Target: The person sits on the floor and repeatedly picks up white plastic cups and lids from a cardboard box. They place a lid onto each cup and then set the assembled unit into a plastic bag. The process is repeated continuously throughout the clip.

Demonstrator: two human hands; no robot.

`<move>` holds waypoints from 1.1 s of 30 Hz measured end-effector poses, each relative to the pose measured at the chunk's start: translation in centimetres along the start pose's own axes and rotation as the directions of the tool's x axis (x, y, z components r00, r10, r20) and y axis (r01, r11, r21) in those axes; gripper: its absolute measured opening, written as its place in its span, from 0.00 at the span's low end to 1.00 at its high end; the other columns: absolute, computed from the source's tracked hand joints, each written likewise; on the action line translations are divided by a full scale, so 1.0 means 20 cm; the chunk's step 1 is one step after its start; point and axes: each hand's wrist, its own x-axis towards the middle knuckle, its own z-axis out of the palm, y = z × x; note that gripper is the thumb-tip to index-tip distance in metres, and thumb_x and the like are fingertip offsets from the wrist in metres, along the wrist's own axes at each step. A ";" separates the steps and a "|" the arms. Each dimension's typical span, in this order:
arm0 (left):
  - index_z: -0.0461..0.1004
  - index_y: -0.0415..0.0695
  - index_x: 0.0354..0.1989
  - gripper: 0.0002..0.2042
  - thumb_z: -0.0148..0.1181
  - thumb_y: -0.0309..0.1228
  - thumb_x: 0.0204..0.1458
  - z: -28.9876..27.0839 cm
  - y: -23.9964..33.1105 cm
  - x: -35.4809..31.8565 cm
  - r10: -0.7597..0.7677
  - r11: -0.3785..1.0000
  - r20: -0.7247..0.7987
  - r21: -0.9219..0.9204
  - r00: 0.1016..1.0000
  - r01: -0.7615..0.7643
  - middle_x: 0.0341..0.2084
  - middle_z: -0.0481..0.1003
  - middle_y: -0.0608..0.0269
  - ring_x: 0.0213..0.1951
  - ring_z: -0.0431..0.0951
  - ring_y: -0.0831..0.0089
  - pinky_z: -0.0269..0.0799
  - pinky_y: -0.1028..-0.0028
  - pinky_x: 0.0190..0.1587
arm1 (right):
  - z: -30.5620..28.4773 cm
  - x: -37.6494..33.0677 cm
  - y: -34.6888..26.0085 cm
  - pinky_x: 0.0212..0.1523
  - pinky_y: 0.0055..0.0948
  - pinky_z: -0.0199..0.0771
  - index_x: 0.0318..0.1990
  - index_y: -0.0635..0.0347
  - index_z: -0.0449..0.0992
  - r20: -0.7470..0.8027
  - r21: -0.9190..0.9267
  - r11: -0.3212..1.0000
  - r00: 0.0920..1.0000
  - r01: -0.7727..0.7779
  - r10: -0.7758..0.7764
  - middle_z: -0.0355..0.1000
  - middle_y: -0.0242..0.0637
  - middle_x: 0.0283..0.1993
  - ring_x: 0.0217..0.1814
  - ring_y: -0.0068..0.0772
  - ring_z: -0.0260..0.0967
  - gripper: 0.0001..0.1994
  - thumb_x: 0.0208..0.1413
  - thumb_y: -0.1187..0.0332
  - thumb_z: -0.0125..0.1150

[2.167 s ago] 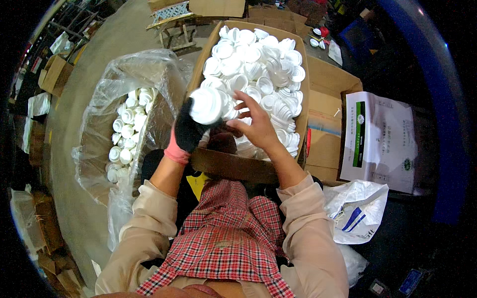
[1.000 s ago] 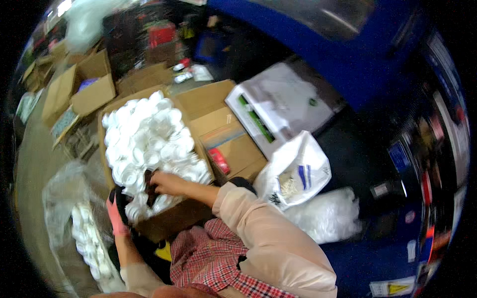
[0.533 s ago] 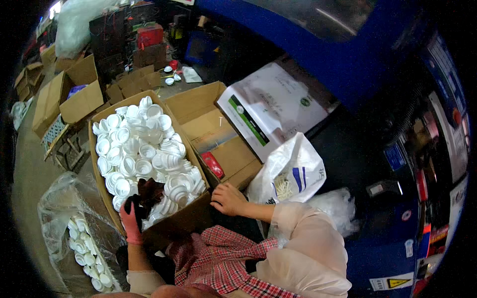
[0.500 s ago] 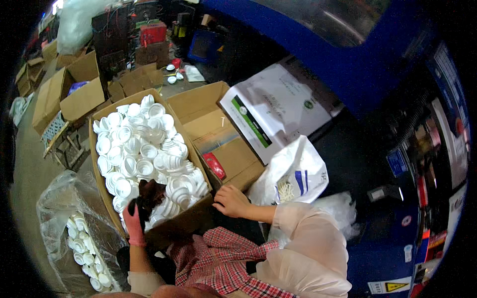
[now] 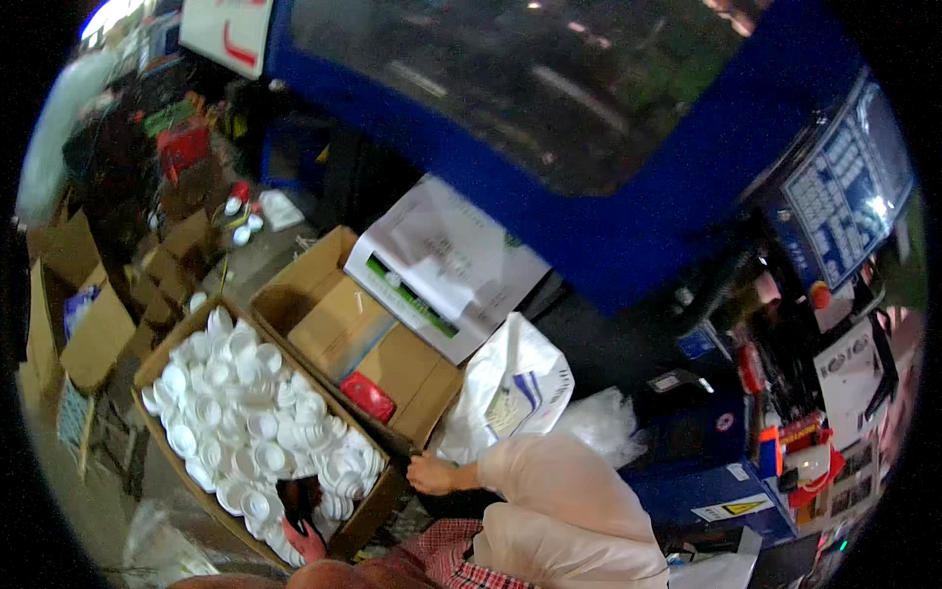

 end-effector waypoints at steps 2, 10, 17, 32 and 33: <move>0.68 0.31 0.54 0.19 0.57 0.28 0.56 -0.19 0.16 -0.05 0.021 0.997 0.168 0.066 0.986 -0.033 0.52 0.70 0.38 0.55 0.69 0.44 0.64 0.58 0.57 | 0.06 -0.18 0.00 0.43 0.40 0.65 0.31 0.60 0.74 -0.053 0.102 0.995 0.998 -0.017 0.022 0.70 0.40 0.34 0.43 0.43 0.65 0.07 0.53 0.67 0.53; 0.70 0.33 0.53 0.23 0.60 0.36 0.53 -0.52 1.15 0.36 0.107 0.994 0.625 -0.066 0.773 -0.084 0.49 0.72 0.37 0.52 0.72 0.45 0.67 0.58 0.54 | -1.32 -0.76 -0.14 0.52 0.39 0.71 0.43 0.64 0.72 -0.234 -0.168 0.903 0.906 -0.396 0.354 0.67 0.47 0.51 0.57 0.46 0.65 0.11 0.53 0.70 0.51; 0.70 0.33 0.52 0.23 0.60 0.38 0.52 -0.70 1.92 0.62 0.339 0.935 0.663 -0.162 0.667 -0.315 0.48 0.73 0.37 0.51 0.72 0.45 0.67 0.58 0.53 | -3.36 -1.56 -0.58 0.30 0.36 0.78 0.45 0.66 0.67 -0.999 0.037 0.529 -0.011 -0.848 0.052 0.62 0.52 0.63 0.37 0.48 0.76 0.11 0.55 0.74 0.55; 0.72 0.34 0.49 0.24 0.61 0.41 0.51 -0.64 2.29 0.54 0.403 0.895 0.728 -0.186 0.555 -0.406 0.45 0.74 0.38 0.49 0.73 0.45 0.69 0.58 0.51 | -3.84 -1.87 -0.39 0.22 0.43 0.74 0.41 0.63 0.63 -0.989 0.144 0.279 -0.133 -0.949 0.061 0.56 0.47 0.69 0.24 0.50 0.75 0.11 0.59 0.65 0.54; 0.72 0.34 0.49 0.24 0.61 0.41 0.50 -0.63 2.32 0.55 0.411 0.891 0.727 -0.191 0.550 -0.413 0.45 0.74 0.38 0.49 0.73 0.45 0.69 0.58 0.51 | -3.85 -1.88 -0.42 0.24 0.42 0.75 0.44 0.63 0.64 -0.980 0.177 0.321 -0.138 -0.930 0.140 0.56 0.48 0.69 0.26 0.51 0.75 0.13 0.59 0.65 0.54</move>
